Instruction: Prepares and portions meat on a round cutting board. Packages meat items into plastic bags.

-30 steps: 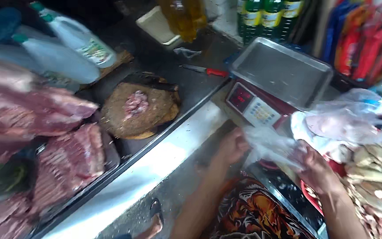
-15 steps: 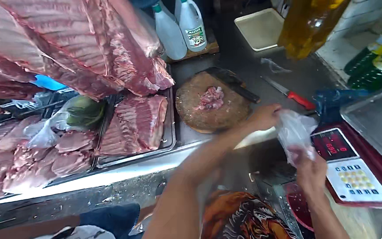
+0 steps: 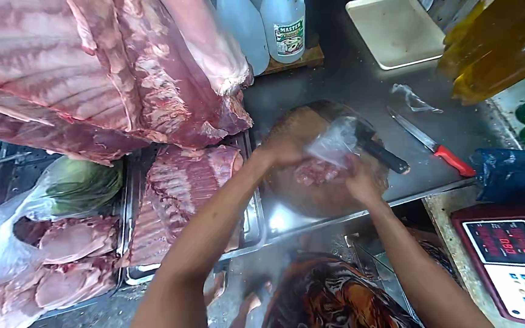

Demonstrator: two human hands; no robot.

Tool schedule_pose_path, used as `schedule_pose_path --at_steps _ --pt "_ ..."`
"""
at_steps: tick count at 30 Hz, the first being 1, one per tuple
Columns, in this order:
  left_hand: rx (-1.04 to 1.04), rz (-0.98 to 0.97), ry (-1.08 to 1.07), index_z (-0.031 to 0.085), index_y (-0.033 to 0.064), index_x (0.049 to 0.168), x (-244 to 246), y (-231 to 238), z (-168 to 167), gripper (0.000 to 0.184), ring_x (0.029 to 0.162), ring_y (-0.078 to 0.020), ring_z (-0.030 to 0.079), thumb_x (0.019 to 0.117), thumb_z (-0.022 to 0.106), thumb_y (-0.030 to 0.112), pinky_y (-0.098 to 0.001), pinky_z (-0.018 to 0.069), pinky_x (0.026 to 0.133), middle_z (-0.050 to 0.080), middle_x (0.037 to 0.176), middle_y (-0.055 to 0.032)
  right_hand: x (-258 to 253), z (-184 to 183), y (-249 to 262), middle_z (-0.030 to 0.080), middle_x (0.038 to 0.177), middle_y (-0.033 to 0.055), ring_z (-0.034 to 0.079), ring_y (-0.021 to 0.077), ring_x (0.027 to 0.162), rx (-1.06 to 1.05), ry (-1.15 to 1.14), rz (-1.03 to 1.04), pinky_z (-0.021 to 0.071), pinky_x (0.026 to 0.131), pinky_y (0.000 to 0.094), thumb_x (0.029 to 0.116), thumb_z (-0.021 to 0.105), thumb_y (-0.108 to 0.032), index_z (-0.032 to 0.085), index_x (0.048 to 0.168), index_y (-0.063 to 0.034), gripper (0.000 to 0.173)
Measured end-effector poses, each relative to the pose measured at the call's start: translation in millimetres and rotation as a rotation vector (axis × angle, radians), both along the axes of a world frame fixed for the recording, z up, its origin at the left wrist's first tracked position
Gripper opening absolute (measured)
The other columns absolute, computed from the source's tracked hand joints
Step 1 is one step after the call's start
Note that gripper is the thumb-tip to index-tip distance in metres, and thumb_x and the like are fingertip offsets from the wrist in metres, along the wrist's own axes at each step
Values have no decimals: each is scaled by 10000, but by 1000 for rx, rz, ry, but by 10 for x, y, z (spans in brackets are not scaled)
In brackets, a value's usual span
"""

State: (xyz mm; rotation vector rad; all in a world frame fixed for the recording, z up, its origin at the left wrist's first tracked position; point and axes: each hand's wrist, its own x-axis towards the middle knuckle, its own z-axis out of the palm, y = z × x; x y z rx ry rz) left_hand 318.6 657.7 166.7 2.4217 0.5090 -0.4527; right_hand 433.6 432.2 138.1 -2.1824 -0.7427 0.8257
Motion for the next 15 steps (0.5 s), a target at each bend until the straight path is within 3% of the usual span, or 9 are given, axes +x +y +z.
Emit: schedule_pose_path --at_steps 1,3,4,5,9,11,13,15 --pt "-18 46 -56 734 64 1093 -258 -74 -84 496 983 -349 702 870 785 504 -624 552 887 727 1025 -167 -79 -25 -80 663 1202 192 705 272 1028 63 -18 -41 607 899 465 934 677 -109 461 1433 2 555" --pt "-36 135 -75 659 55 1285 -602 -394 -182 711 1142 -348 660 769 872 495 -595 523 1000 686 1221 -179 -285 -22 -258 672 1109 192 696 278 953 74 -123 -84 594 840 470 950 644 -137 520 1313 42 423" --pt "-55 208 -67 608 18 1357 -667 -594 -206 724 1226 -369 621 800 869 398 -577 485 1063 642 1312 -213 -392 -29 -346 681 1035 189 693 284 884 60 -188 -55 590 794 478 954 637 -154 566 1240 53 360" --pt "-58 304 -81 602 -15 1356 -680 -789 -239 650 1240 -378 616 842 839 306 -558 478 1078 630 1332 -233 -496 -39 -424 687 983 182 690 284 829 49 -241 2 590 760 479 955 639 -177 613 1175 51 317" --pt "-128 543 -132 658 -19 1278 -424 -1200 -228 436 1191 -357 654 913 732 207 -537 504 1052 675 1271 -213 -783 -97 -513 672 841 104 658 213 699 99 -308 145 584 662 413 948 646 -260 676 1032 -10 266" --pt "-253 590 -166 668 -3 1230 -204 -1223 -243 399 1117 -330 683 898 723 211 -545 531 995 709 1168 -191 -763 -116 -447 652 792 67 630 145 664 227 -204 39 566 626 341 940 659 -229 645 1023 1 245" --pt "-490 625 -268 666 10 1217 10 -1159 -256 417 1046 -257 694 879 774 230 -487 555 961 716 1107 -152 -623 6 -345 665 825 65 646 106 702 389 -68 -132 572 653 295 938 671 -149 606 1057 35 229" --pt "-774 649 -411 643 -10 1263 195 -1061 -162 416 999 -191 709 923 768 195 -396 589 930 717 1116 -137 -376 221 -260 674 897 83 684 127 779 547 -15 -253 615 722 324 938 642 -82 567 1102 59 229"
